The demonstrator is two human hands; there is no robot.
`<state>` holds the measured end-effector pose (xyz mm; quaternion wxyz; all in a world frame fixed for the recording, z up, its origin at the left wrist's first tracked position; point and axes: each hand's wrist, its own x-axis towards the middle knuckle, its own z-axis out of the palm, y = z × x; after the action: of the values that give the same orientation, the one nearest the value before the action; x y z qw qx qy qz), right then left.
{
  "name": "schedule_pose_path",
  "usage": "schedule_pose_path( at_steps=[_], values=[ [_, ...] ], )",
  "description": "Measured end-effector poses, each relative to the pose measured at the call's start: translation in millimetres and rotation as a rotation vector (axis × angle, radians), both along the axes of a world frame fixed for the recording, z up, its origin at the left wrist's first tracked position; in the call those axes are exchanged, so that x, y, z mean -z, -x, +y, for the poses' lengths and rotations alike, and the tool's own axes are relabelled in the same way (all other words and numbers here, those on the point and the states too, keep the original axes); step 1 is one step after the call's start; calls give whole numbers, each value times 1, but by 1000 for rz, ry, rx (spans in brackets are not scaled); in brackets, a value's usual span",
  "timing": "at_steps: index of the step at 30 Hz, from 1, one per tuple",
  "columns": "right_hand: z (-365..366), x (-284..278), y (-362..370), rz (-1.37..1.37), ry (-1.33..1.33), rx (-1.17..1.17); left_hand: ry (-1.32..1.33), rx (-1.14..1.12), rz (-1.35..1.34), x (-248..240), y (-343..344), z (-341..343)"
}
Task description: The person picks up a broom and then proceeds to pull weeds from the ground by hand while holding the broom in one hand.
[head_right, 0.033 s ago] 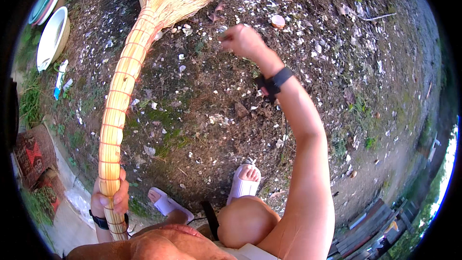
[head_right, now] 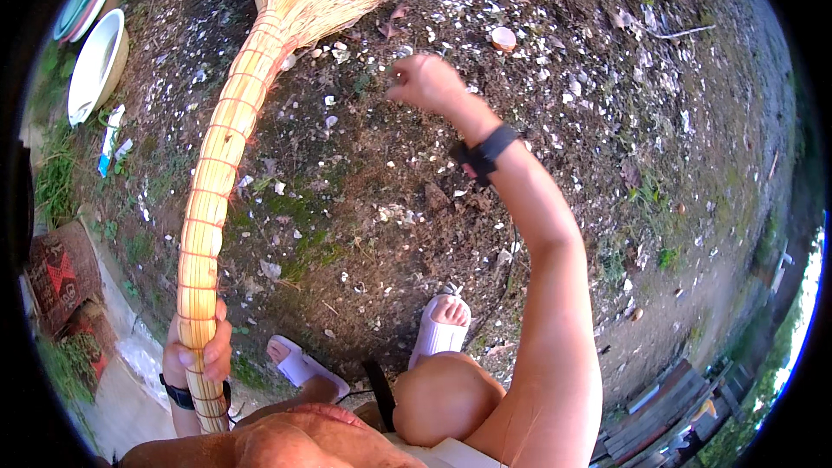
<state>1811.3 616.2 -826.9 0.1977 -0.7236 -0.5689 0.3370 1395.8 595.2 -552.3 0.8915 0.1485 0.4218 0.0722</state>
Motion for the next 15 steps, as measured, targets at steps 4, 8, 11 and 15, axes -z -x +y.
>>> schedule_pose_path(
  at_steps=[4, 8, 11, 15],
  values=[
    [15, 19, 70, 73, -124, 98, -3, -3, 8, 1, 10, 4],
    [11, 24, 90, 28, -294, 168, -42, 45, 29, 0, 11, 8],
    [-7, -2, 106, 117, -345, 175, -54, 63, 6, 3, 22, 10],
    [-71, -62, 63, 196, -117, 229, -36, 48, -7, 3, 28, 16]
  ],
)
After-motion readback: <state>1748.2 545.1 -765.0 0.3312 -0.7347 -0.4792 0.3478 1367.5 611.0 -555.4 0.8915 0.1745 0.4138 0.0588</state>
